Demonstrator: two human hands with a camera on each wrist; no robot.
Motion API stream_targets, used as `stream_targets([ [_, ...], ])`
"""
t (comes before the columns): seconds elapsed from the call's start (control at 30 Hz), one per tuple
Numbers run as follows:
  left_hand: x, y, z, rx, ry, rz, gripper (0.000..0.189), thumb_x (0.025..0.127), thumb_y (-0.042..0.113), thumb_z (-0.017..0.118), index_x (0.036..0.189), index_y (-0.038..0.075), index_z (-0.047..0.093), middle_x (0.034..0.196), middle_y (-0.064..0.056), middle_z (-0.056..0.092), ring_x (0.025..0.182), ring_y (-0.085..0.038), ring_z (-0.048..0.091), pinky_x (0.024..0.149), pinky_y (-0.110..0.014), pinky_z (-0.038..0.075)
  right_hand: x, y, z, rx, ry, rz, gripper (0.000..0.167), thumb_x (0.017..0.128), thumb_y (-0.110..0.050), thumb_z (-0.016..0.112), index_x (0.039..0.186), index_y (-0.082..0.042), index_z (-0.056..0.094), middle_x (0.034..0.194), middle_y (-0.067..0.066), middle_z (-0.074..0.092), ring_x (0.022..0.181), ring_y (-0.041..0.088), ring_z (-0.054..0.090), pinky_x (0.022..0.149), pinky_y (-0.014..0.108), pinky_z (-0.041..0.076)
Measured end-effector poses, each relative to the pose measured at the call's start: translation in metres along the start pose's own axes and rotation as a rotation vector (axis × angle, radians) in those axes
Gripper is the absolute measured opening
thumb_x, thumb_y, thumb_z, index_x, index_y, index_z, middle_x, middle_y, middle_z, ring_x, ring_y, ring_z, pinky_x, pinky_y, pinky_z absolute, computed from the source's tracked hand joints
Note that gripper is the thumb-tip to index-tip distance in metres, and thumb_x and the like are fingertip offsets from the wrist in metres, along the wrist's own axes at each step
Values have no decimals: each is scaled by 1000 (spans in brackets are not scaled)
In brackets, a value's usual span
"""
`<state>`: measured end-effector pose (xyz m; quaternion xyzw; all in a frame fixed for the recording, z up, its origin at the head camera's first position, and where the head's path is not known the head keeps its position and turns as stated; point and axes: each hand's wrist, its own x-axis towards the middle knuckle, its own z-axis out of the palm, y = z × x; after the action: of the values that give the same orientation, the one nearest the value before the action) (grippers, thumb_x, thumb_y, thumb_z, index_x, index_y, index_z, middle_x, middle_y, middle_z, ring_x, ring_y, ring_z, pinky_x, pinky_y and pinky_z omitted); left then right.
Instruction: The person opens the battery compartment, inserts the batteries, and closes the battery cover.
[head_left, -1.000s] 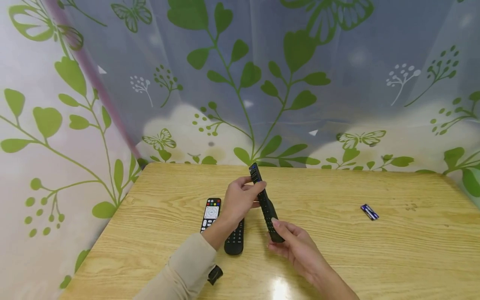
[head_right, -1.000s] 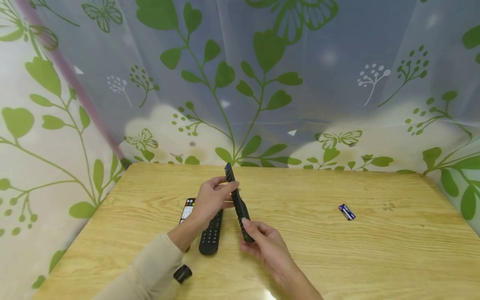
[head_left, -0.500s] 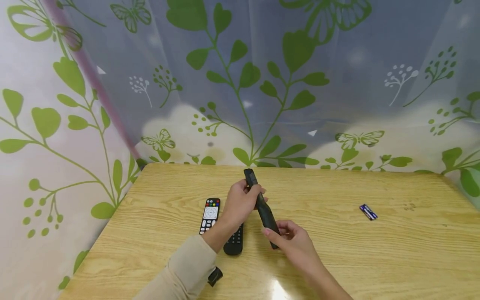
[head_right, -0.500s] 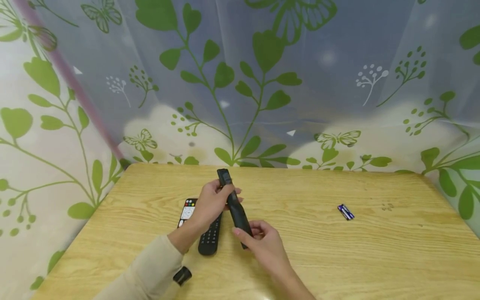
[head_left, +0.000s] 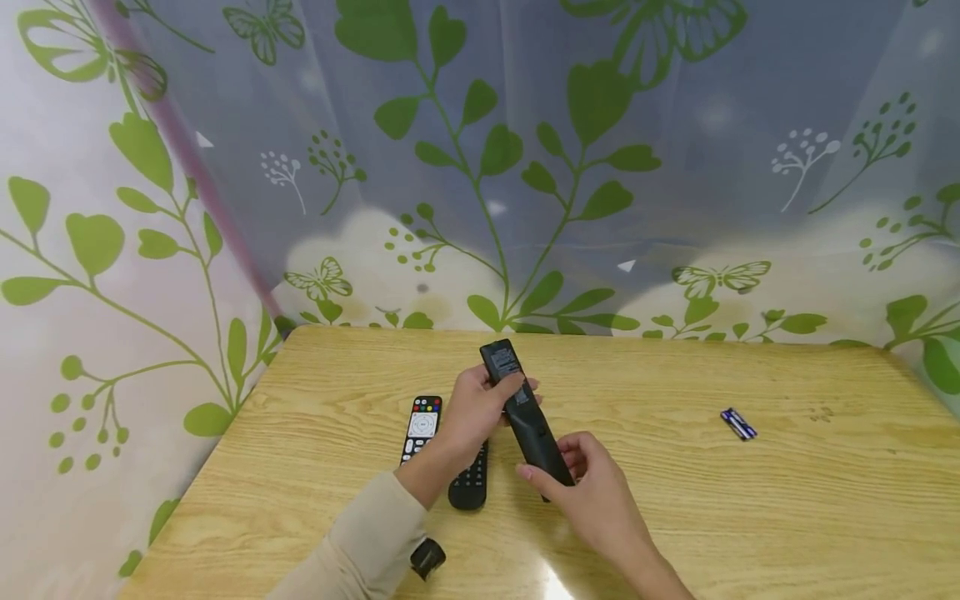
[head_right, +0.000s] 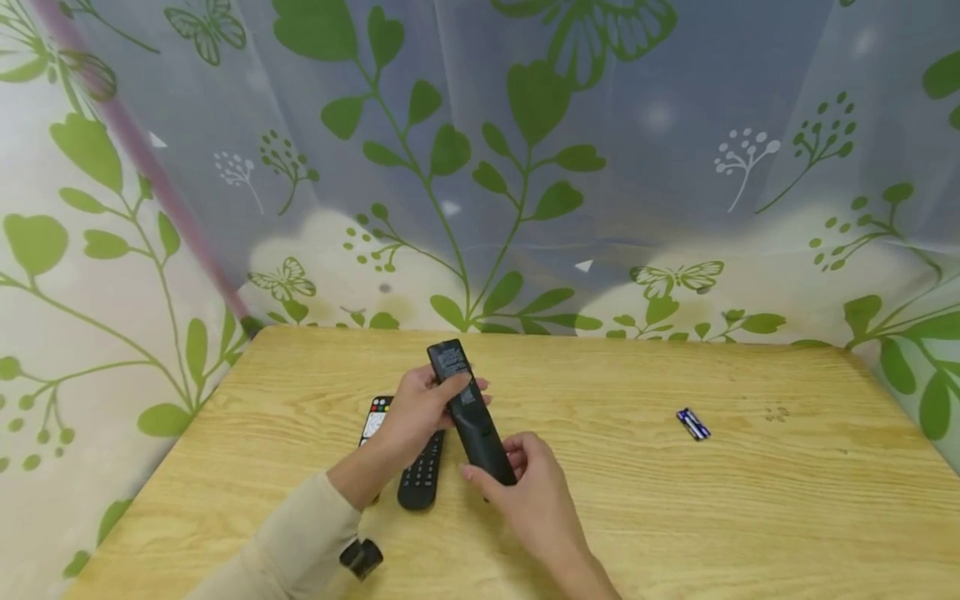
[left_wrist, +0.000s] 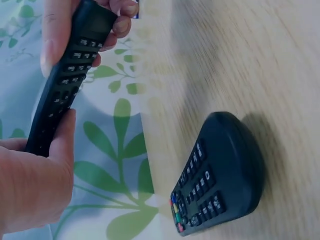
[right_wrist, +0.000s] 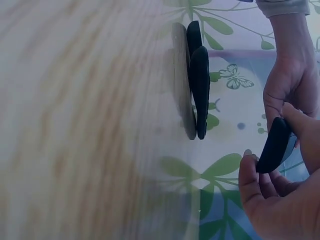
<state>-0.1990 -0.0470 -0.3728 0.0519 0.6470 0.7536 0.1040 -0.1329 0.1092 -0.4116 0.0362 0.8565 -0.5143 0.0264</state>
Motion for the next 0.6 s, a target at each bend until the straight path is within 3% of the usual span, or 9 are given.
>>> stream_targets([
  [0.2,0,-3,-1,-117,-25,-24,40,99,10,52,133,-10,43,113,-24,63,106,-31,63,88,-37,52,-2,-3,-3,-98,27,-60,61,72,-53,78,109,-10,57,90,4,54,74,17,50,66,30,45],
  [0.37,-1,-4,-5,-202,-31,-32,37,100,9,50,133,-7,43,114,-25,63,107,-31,62,90,-38,51,-6,-3,-5,-189,41,-157,59,77,-55,73,113,-12,57,94,1,55,74,13,51,63,29,46],
  [0.5,-2,-4,-9,-217,-39,-23,36,100,10,49,131,-9,45,115,-28,61,106,-32,62,89,-38,52,-9,-2,-8,-264,79,-288,57,81,-53,70,122,-15,57,106,-2,55,77,11,52,64,27,48],
  [0.6,-2,-5,-10,-207,-55,-24,36,100,10,50,131,-9,45,115,-29,61,105,-31,63,88,-38,52,-11,-2,-10,-323,120,-436,51,82,-42,74,124,-18,59,110,-1,53,78,11,54,63,26,49],
])
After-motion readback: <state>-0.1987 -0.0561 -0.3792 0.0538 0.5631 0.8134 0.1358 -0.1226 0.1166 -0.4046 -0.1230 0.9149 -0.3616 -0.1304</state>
